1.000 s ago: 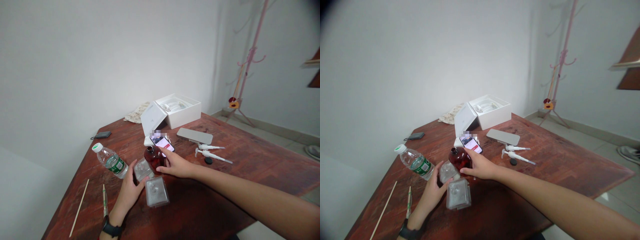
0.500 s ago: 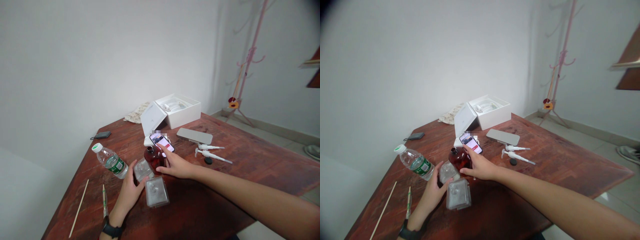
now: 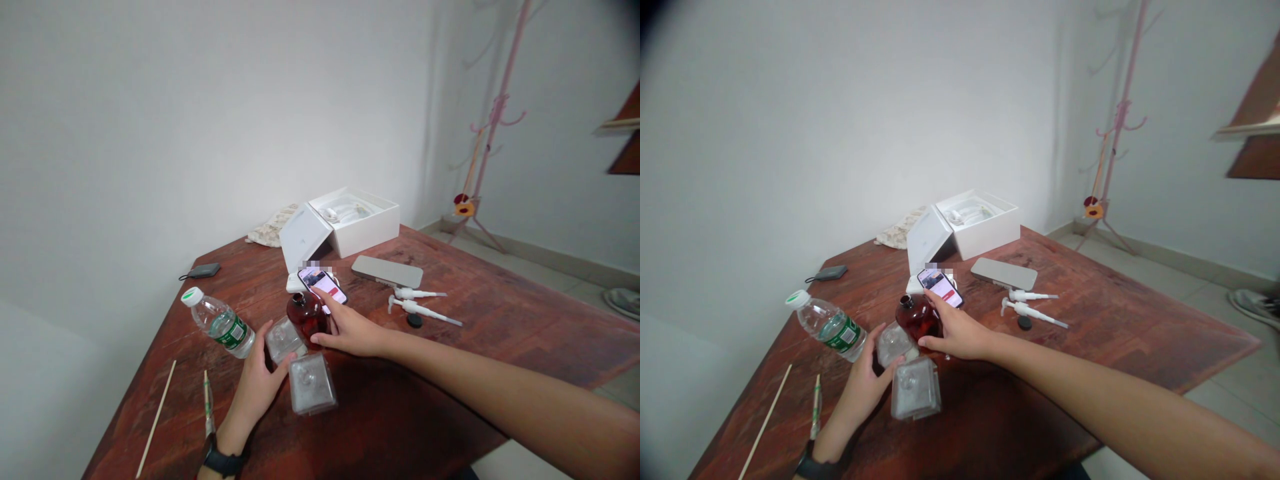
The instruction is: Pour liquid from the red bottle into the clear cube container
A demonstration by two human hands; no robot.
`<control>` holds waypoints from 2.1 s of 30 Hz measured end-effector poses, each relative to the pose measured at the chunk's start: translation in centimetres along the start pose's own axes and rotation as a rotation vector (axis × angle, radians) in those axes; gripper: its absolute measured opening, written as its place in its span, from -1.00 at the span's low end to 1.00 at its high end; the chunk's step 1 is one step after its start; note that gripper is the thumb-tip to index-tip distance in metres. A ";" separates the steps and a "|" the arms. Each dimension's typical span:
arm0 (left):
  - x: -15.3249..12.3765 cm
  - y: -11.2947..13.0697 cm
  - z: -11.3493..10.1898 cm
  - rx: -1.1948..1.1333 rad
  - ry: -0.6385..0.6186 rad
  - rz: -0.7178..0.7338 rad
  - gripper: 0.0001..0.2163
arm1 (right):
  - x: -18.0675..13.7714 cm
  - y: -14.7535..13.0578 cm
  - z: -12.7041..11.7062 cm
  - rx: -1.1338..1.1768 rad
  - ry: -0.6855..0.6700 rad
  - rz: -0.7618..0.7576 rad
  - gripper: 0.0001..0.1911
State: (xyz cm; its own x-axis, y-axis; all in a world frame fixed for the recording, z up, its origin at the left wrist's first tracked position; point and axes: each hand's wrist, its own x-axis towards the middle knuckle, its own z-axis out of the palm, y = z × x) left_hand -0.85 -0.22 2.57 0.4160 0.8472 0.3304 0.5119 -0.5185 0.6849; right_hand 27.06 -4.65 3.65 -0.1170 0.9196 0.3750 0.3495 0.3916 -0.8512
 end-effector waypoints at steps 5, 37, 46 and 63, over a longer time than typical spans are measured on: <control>0.2 0.5 -0.2 0.013 0.028 -0.003 -0.39 | -0.1 -0.2 0.0 0.010 -0.023 0.024 0.08; -2.2 3.1 -0.7 -0.236 0.423 0.170 -0.31 | -1.1 -2.4 0.0 0.116 -0.001 -0.162 -0.44; -3.7 6.1 -0.1 -0.440 0.213 0.194 -0.26 | -2.6 -3.5 1.0 0.127 -0.194 -0.350 0.12; -3.5 6.3 0.5 -0.548 0.142 0.135 -0.11 | -3.3 -4.8 2.3 0.192 -0.062 -0.256 -0.16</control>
State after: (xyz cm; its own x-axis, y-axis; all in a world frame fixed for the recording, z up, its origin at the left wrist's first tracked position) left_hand 1.34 -6.50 5.40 0.3268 0.8044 0.4962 -0.0183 -0.5196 0.8542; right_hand 23.61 -9.51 5.60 -0.2367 0.7884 0.5678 0.1207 0.6037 -0.7880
